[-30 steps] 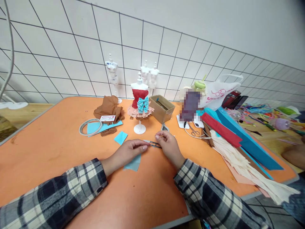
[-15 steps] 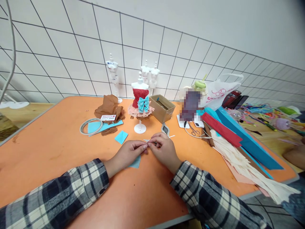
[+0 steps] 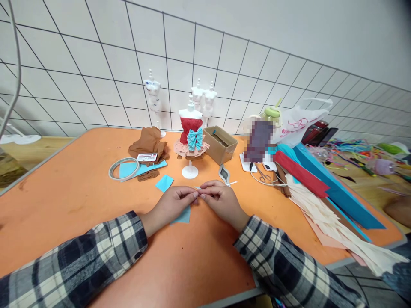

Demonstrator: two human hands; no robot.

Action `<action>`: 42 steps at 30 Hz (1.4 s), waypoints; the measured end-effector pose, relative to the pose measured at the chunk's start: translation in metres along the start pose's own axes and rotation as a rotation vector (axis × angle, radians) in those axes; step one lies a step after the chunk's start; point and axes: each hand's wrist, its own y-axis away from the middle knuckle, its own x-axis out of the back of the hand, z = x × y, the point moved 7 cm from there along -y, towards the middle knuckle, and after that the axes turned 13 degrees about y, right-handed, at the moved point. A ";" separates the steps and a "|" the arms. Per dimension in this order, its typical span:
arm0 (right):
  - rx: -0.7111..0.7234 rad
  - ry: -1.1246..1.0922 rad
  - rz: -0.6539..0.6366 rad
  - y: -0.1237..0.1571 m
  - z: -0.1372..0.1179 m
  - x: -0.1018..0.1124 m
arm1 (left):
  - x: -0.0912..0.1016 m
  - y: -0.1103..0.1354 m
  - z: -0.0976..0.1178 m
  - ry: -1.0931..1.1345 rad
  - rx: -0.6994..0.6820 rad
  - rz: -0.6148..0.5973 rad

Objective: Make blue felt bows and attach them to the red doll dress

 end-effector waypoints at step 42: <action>0.136 0.296 0.143 0.005 -0.024 0.018 | 0.002 0.004 0.020 -0.101 -0.074 0.023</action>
